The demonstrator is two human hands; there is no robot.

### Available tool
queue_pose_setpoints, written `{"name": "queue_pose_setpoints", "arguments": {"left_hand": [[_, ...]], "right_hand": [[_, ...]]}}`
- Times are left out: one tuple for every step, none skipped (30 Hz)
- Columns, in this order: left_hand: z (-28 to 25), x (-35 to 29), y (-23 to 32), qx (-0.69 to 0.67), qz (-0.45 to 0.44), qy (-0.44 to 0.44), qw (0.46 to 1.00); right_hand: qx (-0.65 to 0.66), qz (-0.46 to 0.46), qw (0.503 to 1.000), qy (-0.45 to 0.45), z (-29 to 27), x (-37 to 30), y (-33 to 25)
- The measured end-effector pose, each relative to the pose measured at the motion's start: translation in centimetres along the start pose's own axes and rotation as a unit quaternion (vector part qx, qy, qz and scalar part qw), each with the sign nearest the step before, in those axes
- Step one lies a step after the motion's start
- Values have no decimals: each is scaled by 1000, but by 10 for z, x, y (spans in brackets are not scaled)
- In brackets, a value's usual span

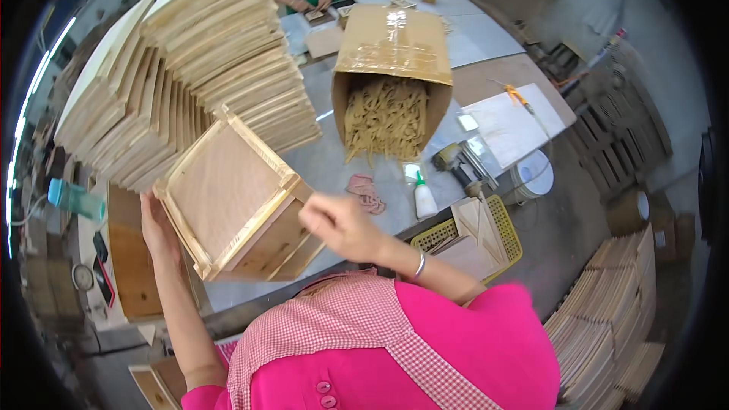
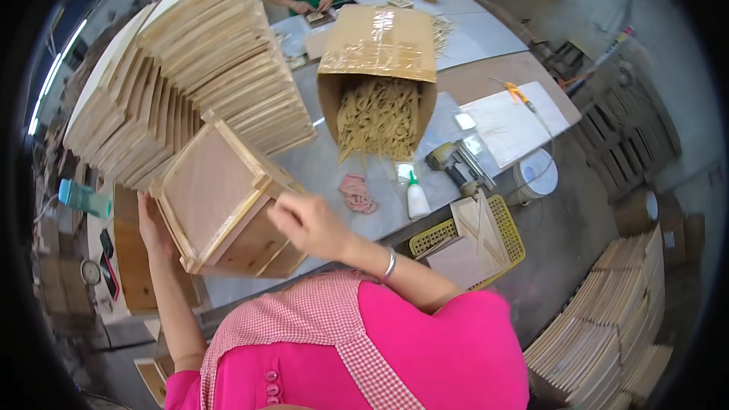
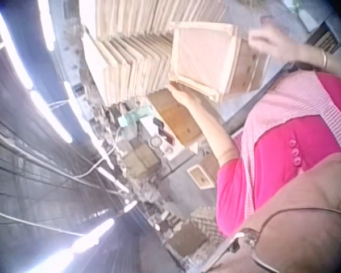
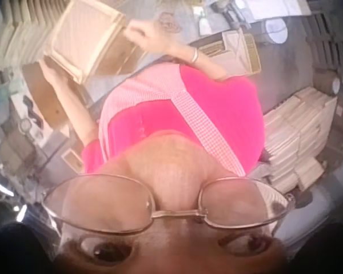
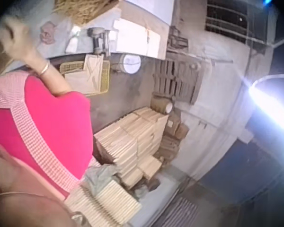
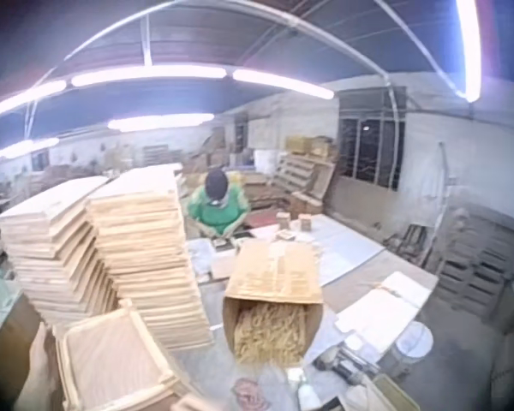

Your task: The recorder is assembling and gluing wooden panels together to create boxes in a workshop setting.

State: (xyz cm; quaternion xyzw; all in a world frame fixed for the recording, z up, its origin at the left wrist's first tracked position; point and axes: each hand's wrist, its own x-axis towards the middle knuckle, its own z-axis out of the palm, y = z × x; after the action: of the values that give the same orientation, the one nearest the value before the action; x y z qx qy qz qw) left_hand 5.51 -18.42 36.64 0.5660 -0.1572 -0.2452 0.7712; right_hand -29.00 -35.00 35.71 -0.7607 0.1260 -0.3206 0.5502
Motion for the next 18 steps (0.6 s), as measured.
{"name": "queue_pose_setpoints", "arguments": {"left_hand": [[-4, 15, -1, -7, 0, -14, 1000], [-8, 29, -1, -20, -51, -75, 996], [-8, 40, -1, -33, -102, -135, 985], [3, 41, 0, -32, -128, -115, 985], [10, 40, 0, -39, -127, -123, 983], [12, 36, 1, -24, -114, -120, 986], [10, 34, 2, -10, -100, -116, 988], [5, 34, 3, 0, -103, -129, 986], [0, 28, 6, -2, -107, -137, 985], [-6, 18, 10, 2, -111, -160, 981], [-14, 9, 12, 6, -115, -182, 976], [-33, -1, 9, 2, -115, -188, 975], [-54, -13, 4, 20, -130, -232, 964], [-68, -20, 2, 38, -145, -276, 950], [-63, -30, 7, 37, -148, -281, 947], [-55, -51, 16, 21, -171, -295, 940], [-50, -66, 22, 5, -194, -304, 933], [-47, -66, 15, 14, -173, -286, 942]], "right_hand": [[-11, -3, 1000, 10, 16, -8, 0], [-1, 22, 1000, 7, 35, -13, 5], [8, 47, 999, 1, 50, -13, 8], [-3, 46, 999, 7, 61, -12, 8], [14, 54, 998, 42, 72, -11, 7], [34, 64, 994, 76, 84, -12, 6], [27, 65, 994, 81, 93, -11, 6], [33, 74, 989, 127, 98, -6, 8], [41, 83, 980, 178, 102, -3, 11], [24, 86, 974, 206, 103, 1, 15], [-31, 113, 970, 212, 96, 2, 15], [-84, 138, 963, 214, 86, 5, 10], [-86, 132, 960, 232, 76, 9, 9], [-88, 126, 956, 249, 66, 12, 13], [-94, 127, 955, 250, 52, 13, 31], [-93, 133, 956, 244, 48, 15, 27], [-91, 114, 969, 198, 48, 18, 10], [-82, 96, 981, 145, 50, 20, -4]]}}
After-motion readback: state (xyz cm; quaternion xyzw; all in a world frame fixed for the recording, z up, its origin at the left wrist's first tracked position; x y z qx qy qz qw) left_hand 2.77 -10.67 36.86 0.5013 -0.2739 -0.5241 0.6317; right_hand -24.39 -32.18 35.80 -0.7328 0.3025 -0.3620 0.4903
